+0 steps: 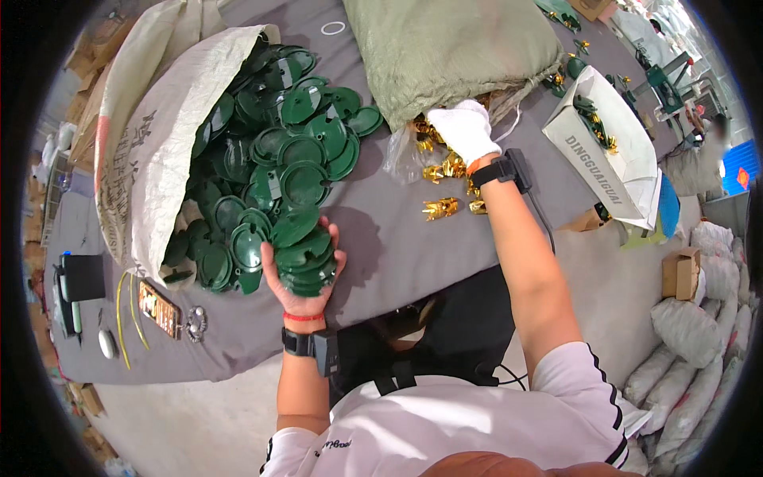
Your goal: Assembling gold-colored caps onto green plastic disks in a factory setting.
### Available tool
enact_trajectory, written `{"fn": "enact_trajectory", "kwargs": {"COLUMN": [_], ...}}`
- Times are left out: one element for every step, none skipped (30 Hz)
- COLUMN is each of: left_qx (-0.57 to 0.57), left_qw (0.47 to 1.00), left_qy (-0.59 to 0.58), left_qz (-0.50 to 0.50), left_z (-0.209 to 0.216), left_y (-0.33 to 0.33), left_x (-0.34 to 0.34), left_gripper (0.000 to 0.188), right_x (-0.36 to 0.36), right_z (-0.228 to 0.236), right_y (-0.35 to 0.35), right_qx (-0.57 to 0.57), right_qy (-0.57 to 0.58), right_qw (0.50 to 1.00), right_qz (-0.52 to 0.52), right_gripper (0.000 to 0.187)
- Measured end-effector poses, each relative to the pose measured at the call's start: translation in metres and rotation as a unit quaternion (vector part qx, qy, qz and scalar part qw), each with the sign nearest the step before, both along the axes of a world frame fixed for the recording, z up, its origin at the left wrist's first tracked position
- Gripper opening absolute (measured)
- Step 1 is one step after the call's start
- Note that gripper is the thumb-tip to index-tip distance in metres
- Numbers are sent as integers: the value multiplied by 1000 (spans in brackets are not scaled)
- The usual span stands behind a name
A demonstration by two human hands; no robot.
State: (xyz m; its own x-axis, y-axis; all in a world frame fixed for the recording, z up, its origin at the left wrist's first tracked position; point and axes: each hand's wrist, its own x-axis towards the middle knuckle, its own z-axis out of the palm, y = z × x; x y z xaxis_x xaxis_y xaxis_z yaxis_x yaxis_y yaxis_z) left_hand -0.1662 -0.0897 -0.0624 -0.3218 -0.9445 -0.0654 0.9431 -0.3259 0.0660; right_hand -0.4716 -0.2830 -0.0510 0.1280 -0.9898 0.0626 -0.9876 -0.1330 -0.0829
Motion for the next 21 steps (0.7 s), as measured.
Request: {"fn": "enact_trajectory", "kwargs": {"left_qx": [15, 30, 26, 27, 26, 25, 7, 6, 11, 16, 16, 20, 23, 23, 21, 20, 22, 23, 24, 25, 23], "left_qw": [1000, 999, 999, 999, 998, 997, 996, 996, 995, 994, 994, 994, 994, 994, 995, 996, 996, 996, 996, 996, 996], "left_qy": [-16, -35, -38, -40, -58, -75, -89, -88, -100, -112, -111, -109, -108, -108, -96, -83, -82, -86, -89, -85, -81], "left_qz": [5, 13, 14, 15, 17, 18, 13, 15, 12, 9, 9, 10, 11, 9, 5, 2, 4, 2, 0, 2, -10], "left_z": [-1, 0, 0, 1, 0, -1, -2, -3, -4, -4, -4, -4, -4, -4, -5, -6, -6, -7, -8, -8, -6], "left_y": [-2, -2, -2, 1, 1, 2, 3, 4, 5, 5, 5, 5, 5, 5, 5, 5, 5, 6, 5, 4, 3], "left_x": [-1, -1, -1, 0, 0, 1, 2, 2, 1, 1, 0, -1, -2, -1, 0, 1, 3, 3, 3, 2, 1], "left_gripper": [71, 70, 68, 68, 68, 67, 66, 66, 66, 65, 65, 65, 65, 65, 66, 66, 66, 66, 66, 66, 67], "right_x": [11, 14, 16, 19, 21, 25, 28, 31, 36, 41, 49, 55, 58, 62, 60, 56, 53, 44, 31, 20, 8], "right_z": [22, 21, 17, 13, 10, 7, 4, 4, 5, 4, 1, 0, 0, 5, 6, 7, 19, 34, 35, 43, 37], "right_y": [12, 19, 25, 30, 34, 39, 45, 52, 61, 62, 65, 67, 67, 66, 64, 64, 67, 71, 71, 74, 75], "right_qx": [20, 22, -65, -152, -191, -192, -206, -221, -245, -247, -264, -280, -275, -270, -248, -226, -175, -125, -96, -67, -51], "right_qy": [-100, -104, -105, -105, -132, -132, -165, -197, -231, -230, -222, -213, -248, -283, -294, -305, -326, -346, -365, -371, -420], "right_qw": [993, 993, 990, 979, 970, 970, 960, 948, 935, 935, 924, 910, 905, 898, 902, 906, 909, 909, 909, 911, 891], "right_qz": [-59, -58, -70, -82, -79, -77, -96, -114, -107, -105, -162, -219, -208, -200, -194, -187, -192, -196, -177, -167, -163], "right_gripper": [46, 46, 47, 47, 49, 49, 49, 49, 49, 49, 48, 47, 49, 50, 52, 54, 58, 61, 68, 71, 72]}}
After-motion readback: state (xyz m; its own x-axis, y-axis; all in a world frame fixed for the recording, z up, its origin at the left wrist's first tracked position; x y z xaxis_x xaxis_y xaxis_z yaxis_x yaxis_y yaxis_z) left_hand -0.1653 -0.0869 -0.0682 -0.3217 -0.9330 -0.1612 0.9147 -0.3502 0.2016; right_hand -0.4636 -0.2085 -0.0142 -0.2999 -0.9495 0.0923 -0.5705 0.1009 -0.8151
